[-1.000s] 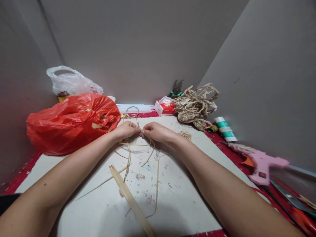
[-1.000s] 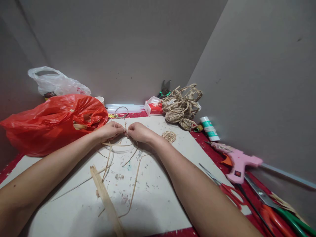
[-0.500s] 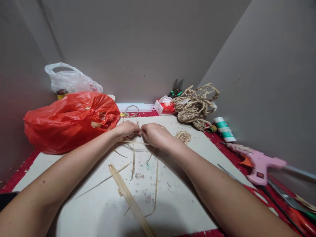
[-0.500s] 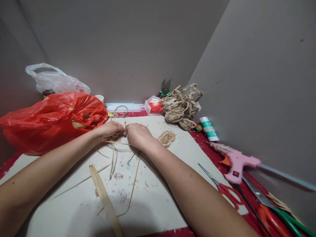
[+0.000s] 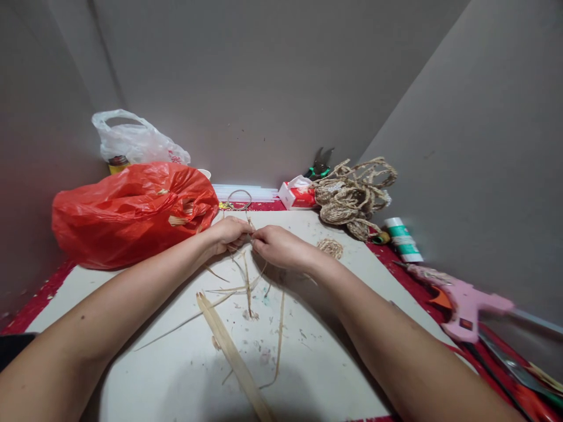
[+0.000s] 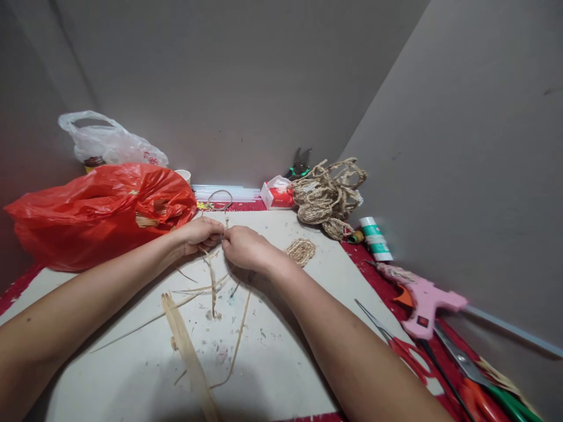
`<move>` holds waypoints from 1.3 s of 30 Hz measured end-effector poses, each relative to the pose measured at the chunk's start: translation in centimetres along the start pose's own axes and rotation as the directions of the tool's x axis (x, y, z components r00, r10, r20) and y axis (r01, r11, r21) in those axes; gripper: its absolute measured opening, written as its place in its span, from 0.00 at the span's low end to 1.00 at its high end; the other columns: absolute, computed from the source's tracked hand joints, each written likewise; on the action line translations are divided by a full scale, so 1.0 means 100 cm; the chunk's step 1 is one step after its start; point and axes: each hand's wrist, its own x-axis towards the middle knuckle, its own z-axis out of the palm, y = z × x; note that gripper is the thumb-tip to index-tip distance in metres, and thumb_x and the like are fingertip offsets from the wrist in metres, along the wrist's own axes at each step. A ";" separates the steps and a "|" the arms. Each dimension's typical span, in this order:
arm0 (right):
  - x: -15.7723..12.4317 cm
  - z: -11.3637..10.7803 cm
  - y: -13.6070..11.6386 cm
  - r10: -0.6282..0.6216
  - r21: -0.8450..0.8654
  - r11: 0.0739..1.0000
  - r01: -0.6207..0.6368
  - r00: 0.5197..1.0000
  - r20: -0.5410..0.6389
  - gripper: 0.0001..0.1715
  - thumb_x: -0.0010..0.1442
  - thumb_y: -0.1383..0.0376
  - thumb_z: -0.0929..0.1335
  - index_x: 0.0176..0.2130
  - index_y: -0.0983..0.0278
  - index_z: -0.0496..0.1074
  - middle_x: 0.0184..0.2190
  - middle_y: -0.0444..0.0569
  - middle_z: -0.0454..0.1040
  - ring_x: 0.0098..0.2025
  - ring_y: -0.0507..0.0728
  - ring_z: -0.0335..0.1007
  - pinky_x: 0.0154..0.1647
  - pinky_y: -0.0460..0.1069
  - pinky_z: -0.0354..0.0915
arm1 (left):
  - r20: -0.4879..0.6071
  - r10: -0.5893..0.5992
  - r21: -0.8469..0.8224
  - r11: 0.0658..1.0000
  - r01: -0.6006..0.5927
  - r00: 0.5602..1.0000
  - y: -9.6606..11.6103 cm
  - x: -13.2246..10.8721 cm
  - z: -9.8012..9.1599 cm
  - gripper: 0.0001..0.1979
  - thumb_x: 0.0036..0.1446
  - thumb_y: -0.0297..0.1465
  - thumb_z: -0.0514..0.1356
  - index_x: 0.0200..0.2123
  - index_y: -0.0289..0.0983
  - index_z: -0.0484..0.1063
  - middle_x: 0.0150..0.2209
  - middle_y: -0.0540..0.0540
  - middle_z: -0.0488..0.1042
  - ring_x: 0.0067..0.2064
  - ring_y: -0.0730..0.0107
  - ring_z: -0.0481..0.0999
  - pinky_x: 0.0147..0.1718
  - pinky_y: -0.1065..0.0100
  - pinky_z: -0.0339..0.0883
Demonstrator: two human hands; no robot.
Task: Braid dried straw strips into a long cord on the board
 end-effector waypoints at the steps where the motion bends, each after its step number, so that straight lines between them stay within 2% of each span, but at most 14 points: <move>1: -0.001 0.003 -0.002 0.009 -0.064 0.998 -0.009 1.000 -0.004 0.13 0.55 0.66 0.60 0.31 0.67 0.72 0.30 0.55 0.75 0.28 0.55 0.65 0.27 0.47 0.54 | 0.011 -0.002 -0.023 1.000 0.002 1.000 0.000 0.000 0.001 0.14 0.49 0.26 0.56 0.16 0.37 0.54 0.11 0.58 0.48 0.13 0.84 0.43 0.15 0.73 0.32; 6: -0.014 0.001 -0.015 -0.004 -0.204 0.979 0.018 0.998 0.069 0.13 0.55 0.65 0.60 0.32 0.66 0.73 0.32 0.57 0.75 0.28 0.56 0.67 0.24 0.47 0.52 | 0.012 0.025 -0.070 0.997 -0.024 1.000 -0.001 -0.003 0.004 0.14 0.49 0.26 0.58 0.16 0.36 0.56 0.11 0.59 0.47 0.13 0.85 0.42 0.15 0.74 0.32; 9: -0.025 -0.016 -0.021 -0.111 0.021 0.993 0.112 0.916 0.386 0.13 0.55 0.63 0.62 0.25 0.66 0.71 0.23 0.51 0.74 0.22 0.52 0.65 0.23 0.46 0.54 | 0.028 0.024 -0.074 0.997 -0.022 0.999 0.000 -0.004 0.003 0.09 0.48 0.24 0.57 0.18 0.34 0.62 0.10 0.59 0.47 0.12 0.85 0.41 0.14 0.74 0.32; 11: -0.027 -0.029 -0.018 -0.185 0.233 0.969 0.078 0.858 0.479 0.18 0.57 0.58 0.62 0.23 0.66 0.69 0.18 0.48 0.71 0.20 0.51 0.64 0.23 0.45 0.57 | 0.031 0.014 -0.094 0.995 -0.011 0.999 0.001 -0.004 0.001 0.08 0.48 0.24 0.58 0.20 0.33 0.63 0.10 0.59 0.46 0.12 0.85 0.42 0.14 0.75 0.33; 12: -0.025 -0.033 -0.015 -0.164 0.291 0.956 0.038 0.893 0.420 0.20 0.58 0.56 0.62 0.22 0.66 0.68 0.17 0.48 0.70 0.20 0.50 0.63 0.23 0.45 0.57 | 0.035 0.013 -0.109 0.994 -0.009 0.999 0.002 -0.004 0.001 0.08 0.47 0.24 0.59 0.19 0.34 0.63 0.10 0.59 0.46 0.12 0.85 0.42 0.14 0.75 0.33; 14: -0.016 -0.034 -0.005 0.014 0.313 0.948 -0.051 0.993 0.117 0.22 0.59 0.56 0.61 0.21 0.67 0.66 0.16 0.47 0.69 0.20 0.50 0.62 0.23 0.45 0.57 | 0.049 0.017 -0.137 0.991 -0.010 0.999 0.002 -0.004 -0.001 0.08 0.46 0.23 0.59 0.19 0.34 0.62 0.11 0.59 0.47 0.13 0.86 0.42 0.13 0.76 0.33; 16: -0.003 -0.025 0.004 0.185 0.318 0.942 -0.110 0.959 -0.214 0.19 0.59 0.59 0.62 0.22 0.67 0.66 0.19 0.48 0.69 0.22 0.50 0.63 0.24 0.45 0.57 | 0.058 0.025 -0.150 0.989 -0.016 0.998 0.002 -0.004 0.000 0.08 0.47 0.23 0.58 0.20 0.34 0.62 0.11 0.59 0.47 0.13 0.86 0.42 0.13 0.76 0.33; 17: 0.003 -0.018 0.007 0.215 0.356 0.928 -0.107 0.935 -0.280 0.17 0.59 0.60 0.63 0.23 0.67 0.66 0.21 0.48 0.70 0.24 0.50 0.64 0.25 0.44 0.57 | 0.060 0.024 -0.153 0.988 -0.015 0.998 0.002 -0.004 0.000 0.08 0.48 0.23 0.57 0.20 0.34 0.61 0.11 0.59 0.47 0.13 0.86 0.42 0.13 0.76 0.33; 20: 0.015 0.004 0.009 0.240 0.647 0.753 -0.122 0.966 -0.098 0.12 0.60 0.64 0.62 0.27 0.66 0.65 0.21 0.46 0.68 0.22 0.49 0.62 0.23 0.43 0.57 | 0.049 0.023 -0.137 0.990 -0.016 0.999 0.002 -0.004 0.002 0.11 0.48 0.23 0.58 0.19 0.35 0.59 0.12 0.59 0.48 0.13 0.86 0.42 0.13 0.76 0.33; 23: 0.015 0.010 0.006 0.236 0.809 0.538 -0.237 0.964 0.125 0.15 0.62 0.64 0.60 0.25 0.65 0.61 0.15 0.41 0.60 0.14 0.45 0.50 0.14 0.42 0.48 | 0.038 0.037 -0.087 0.996 -0.033 0.999 0.002 -0.004 0.003 0.10 0.48 0.24 0.58 0.19 0.34 0.61 0.12 0.58 0.49 0.13 0.86 0.43 0.14 0.76 0.33; 26: 0.013 0.003 0.009 0.209 0.796 0.543 -0.266 0.961 0.179 0.17 0.61 0.63 0.61 0.22 0.65 0.59 0.13 0.38 0.53 0.12 0.44 0.40 0.12 0.43 0.39 | 0.044 0.029 -0.055 0.998 -0.027 0.999 0.002 -0.004 0.001 0.07 0.49 0.24 0.58 0.20 0.33 0.64 0.12 0.59 0.48 0.13 0.86 0.43 0.14 0.76 0.33; 30: 0.015 -0.005 0.021 0.169 0.764 0.566 -0.310 0.951 0.260 0.16 0.59 0.63 0.62 0.21 0.65 0.59 0.11 0.36 0.48 0.12 0.44 0.38 0.12 0.42 0.36 | 0.063 0.036 0.027 0.999 -0.038 0.997 0.003 -0.005 -0.002 0.06 0.49 0.25 0.58 0.22 0.33 0.66 0.13 0.59 0.48 0.14 0.85 0.43 0.14 0.75 0.34; 34: 0.018 -0.002 0.026 0.107 0.807 0.476 -0.349 0.934 0.341 0.17 0.56 0.65 0.62 0.19 0.63 0.53 0.11 0.35 0.46 0.12 0.44 0.36 0.12 0.42 0.34 | 0.053 0.074 0.186 0.979 -0.083 0.996 0.004 -0.007 -0.005 0.06 0.50 0.26 0.58 0.22 0.35 0.65 0.12 0.57 0.52 0.14 0.84 0.46 0.15 0.74 0.36; 39: 0.020 0.007 0.021 0.169 0.835 0.418 -0.358 0.934 0.315 0.12 0.52 0.69 0.62 0.19 0.63 0.57 0.09 0.34 0.44 0.11 0.44 0.34 0.12 0.43 0.34 | 0.071 0.112 0.477 0.869 -0.132 0.991 0.011 -0.011 -0.009 0.10 0.45 0.33 0.63 0.22 0.34 0.66 0.14 0.57 0.53 0.15 0.83 0.49 0.16 0.73 0.39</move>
